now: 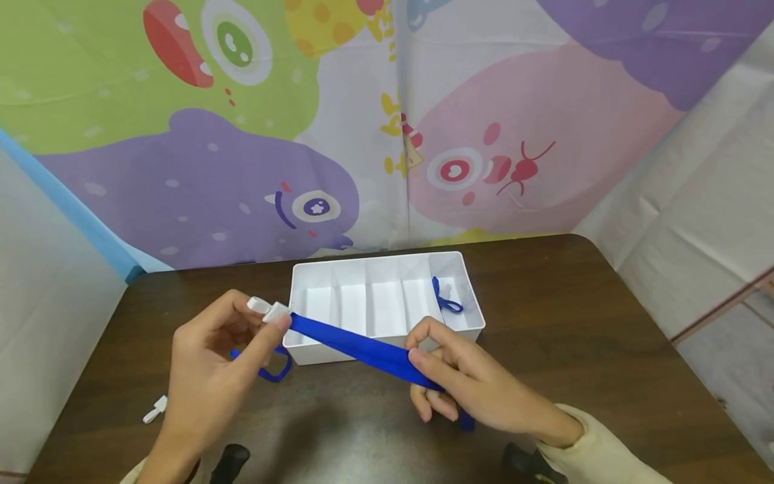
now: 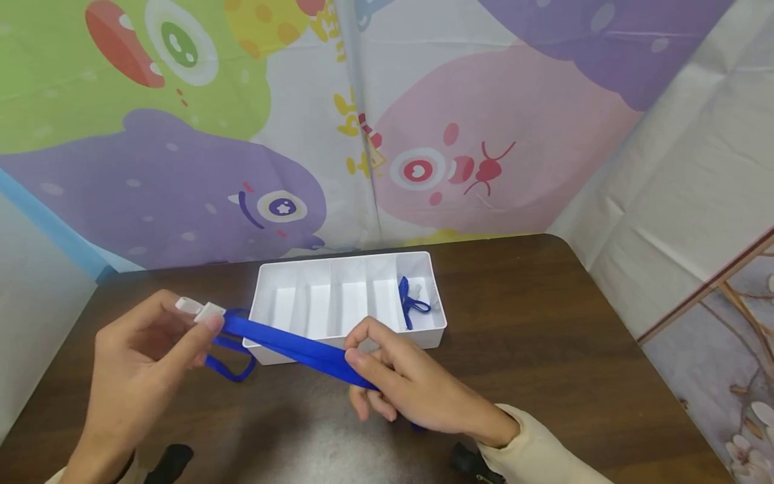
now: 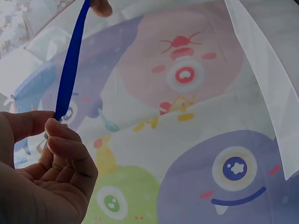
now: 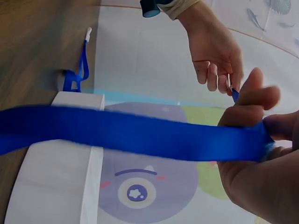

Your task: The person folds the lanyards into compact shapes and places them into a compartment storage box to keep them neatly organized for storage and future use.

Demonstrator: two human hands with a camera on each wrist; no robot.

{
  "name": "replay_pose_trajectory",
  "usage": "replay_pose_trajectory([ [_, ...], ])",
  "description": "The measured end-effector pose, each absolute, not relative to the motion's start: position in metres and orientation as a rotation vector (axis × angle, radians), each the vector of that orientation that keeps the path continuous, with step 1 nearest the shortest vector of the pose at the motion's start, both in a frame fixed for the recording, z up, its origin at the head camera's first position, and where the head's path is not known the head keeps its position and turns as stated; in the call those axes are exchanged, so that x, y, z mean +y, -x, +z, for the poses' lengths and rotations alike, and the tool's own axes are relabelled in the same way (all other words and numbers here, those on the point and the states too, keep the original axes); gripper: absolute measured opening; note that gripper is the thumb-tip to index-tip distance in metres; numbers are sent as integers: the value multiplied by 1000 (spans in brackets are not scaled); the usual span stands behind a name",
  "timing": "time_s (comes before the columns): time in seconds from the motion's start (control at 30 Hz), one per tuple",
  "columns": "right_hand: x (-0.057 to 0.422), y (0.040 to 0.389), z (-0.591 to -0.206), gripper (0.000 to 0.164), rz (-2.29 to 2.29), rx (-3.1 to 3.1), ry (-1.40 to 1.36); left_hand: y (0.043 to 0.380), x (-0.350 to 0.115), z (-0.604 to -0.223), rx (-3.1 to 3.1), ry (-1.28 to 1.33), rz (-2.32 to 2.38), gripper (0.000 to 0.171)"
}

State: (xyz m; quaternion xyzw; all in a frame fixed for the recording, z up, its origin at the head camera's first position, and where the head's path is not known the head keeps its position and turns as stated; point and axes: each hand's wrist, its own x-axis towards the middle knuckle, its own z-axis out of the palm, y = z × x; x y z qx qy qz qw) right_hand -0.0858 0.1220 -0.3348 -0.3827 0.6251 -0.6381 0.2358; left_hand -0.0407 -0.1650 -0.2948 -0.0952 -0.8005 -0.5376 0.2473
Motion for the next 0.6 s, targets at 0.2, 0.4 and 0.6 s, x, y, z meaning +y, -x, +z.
replay_pose_trajectory([
  [0.2, 126, 87, -333, 8, -1698, 1735, 1146, 41, -170, -292, -2173, 246, -1443, 15],
  [0.4, 134, 87, -335, 8, -1595, 1967, 1135, 39, -177, -292, -2167, 242, -1422, 15],
  [0.6, 144, 87, -333, 8, -1530, 2039, 1160, 39, -185, -294, -2186, 214, -1372, 15],
])
